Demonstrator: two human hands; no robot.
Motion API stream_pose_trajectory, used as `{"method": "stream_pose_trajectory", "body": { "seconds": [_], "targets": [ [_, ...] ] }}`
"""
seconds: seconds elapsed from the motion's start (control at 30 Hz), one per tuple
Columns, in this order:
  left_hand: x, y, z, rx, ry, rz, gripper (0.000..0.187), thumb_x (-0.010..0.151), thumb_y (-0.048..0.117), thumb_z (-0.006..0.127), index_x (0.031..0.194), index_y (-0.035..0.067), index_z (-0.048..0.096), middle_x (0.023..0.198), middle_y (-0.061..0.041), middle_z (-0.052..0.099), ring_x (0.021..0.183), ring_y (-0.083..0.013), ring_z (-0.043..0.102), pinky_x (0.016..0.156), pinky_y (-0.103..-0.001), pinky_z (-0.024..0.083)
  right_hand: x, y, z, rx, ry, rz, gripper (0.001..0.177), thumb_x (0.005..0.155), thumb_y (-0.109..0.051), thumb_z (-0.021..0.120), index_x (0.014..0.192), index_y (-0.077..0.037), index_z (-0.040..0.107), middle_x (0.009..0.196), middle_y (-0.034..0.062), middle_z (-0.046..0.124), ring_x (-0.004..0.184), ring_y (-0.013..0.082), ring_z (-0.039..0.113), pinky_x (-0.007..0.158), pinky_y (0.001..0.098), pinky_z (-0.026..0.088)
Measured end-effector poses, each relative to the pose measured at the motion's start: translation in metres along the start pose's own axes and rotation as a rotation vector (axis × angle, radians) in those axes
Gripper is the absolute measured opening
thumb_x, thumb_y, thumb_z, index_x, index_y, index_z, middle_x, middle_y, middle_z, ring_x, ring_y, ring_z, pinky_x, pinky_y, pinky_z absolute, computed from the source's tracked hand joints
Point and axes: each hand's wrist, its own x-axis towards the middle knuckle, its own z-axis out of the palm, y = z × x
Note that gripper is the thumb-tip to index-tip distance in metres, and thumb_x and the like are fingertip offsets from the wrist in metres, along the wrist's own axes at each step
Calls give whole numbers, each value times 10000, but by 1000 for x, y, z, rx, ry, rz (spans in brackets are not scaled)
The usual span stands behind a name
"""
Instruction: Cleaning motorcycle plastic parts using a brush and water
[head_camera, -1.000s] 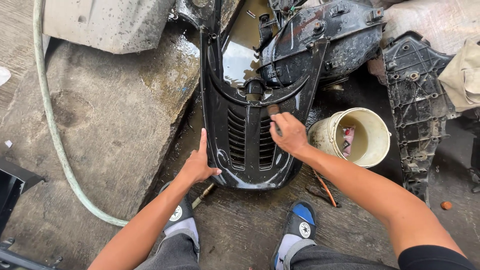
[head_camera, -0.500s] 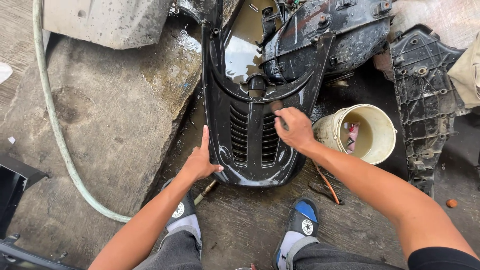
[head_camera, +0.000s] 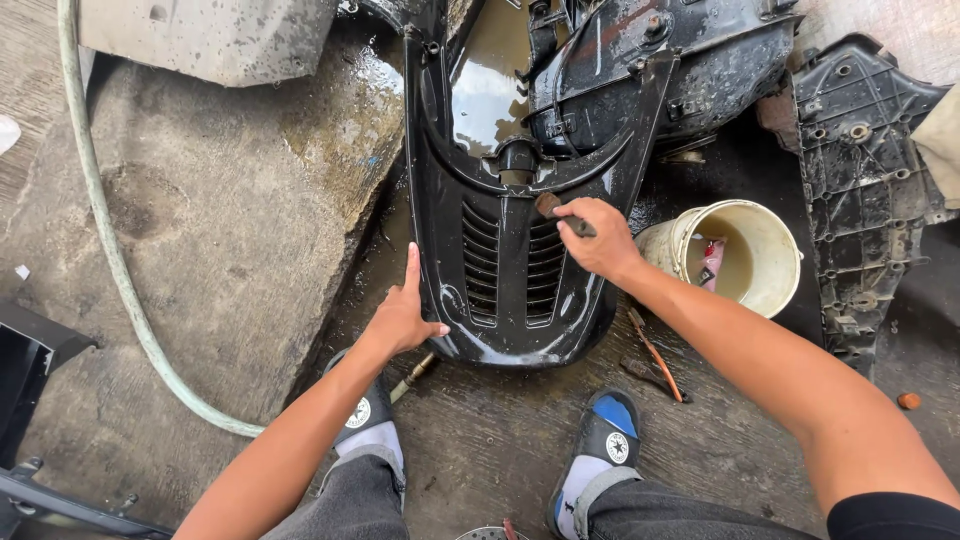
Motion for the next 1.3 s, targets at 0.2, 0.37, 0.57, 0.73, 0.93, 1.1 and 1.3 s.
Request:
{"method": "stream_pose_trajectory", "body": {
  "seconds": [0.2, 0.37, 0.57, 0.73, 0.93, 1.1, 1.3],
  "targets": [
    [-1, 1, 0, -2, -5, -11, 1396, 797, 258, 893, 1616, 293, -237, 1498, -325, 441, 1373, -527, 478, 1112, -581, 460, -4, -9, -8, 116, -88, 108, 237, 856, -207, 717, 1082, -156, 766, 990, 120, 742, 937, 308, 712, 856, 429, 524],
    [0, 1, 0, 13, -7, -7, 1397, 798, 271, 894, 1613, 300, -241, 1503, -322, 439, 1374, -523, 478, 1116, -576, 459, 14, -16, -22, 148, -129, 224, 212, 930, -133, 644, 1098, -119, 773, 922, 134, 737, 576, 175, 560, 687, 337, 512],
    [0, 2, -3, 22, -14, 1, 1392, 803, 288, 888, 1612, 301, -244, 1495, -319, 447, 1375, -520, 480, 1120, -569, 460, 6, -7, -13, 67, -243, 186, 248, 827, -264, 727, 1047, -157, 769, 987, 166, 738, 824, 352, 687, 766, 430, 508],
    [2, -1, 1, 29, -4, 1, 1391, 798, 293, 894, 1618, 291, -230, 1489, -325, 456, 1370, -521, 486, 1114, -571, 463, 22, -23, -25, 48, -219, 238, 213, 909, -190, 660, 1087, -143, 766, 950, 175, 716, 648, 224, 573, 697, 354, 496],
    [4, -1, 0, 31, -7, 1, 1394, 799, 299, 892, 1615, 301, -240, 1490, -318, 459, 1369, -513, 491, 1108, -568, 468, 25, -24, -23, 33, -290, 263, 217, 855, -199, 695, 1050, -171, 785, 920, 188, 708, 646, 224, 589, 714, 384, 502],
    [2, -2, 0, 9, -6, 4, 1384, 803, 291, 888, 1618, 302, -231, 1489, -322, 457, 1363, -520, 492, 1095, -575, 474, 25, -23, -26, 26, -175, 273, 225, 858, -243, 715, 1068, -200, 784, 898, 178, 680, 647, 234, 612, 652, 362, 480],
    [4, -1, 0, 20, -4, 6, 1390, 797, 296, 893, 1619, 303, -228, 1486, -328, 460, 1364, -526, 488, 1093, -582, 473, 30, -29, -31, 37, -301, 326, 226, 853, -181, 687, 1053, -186, 792, 881, 172, 693, 644, 214, 602, 738, 378, 507]
  ]
}}
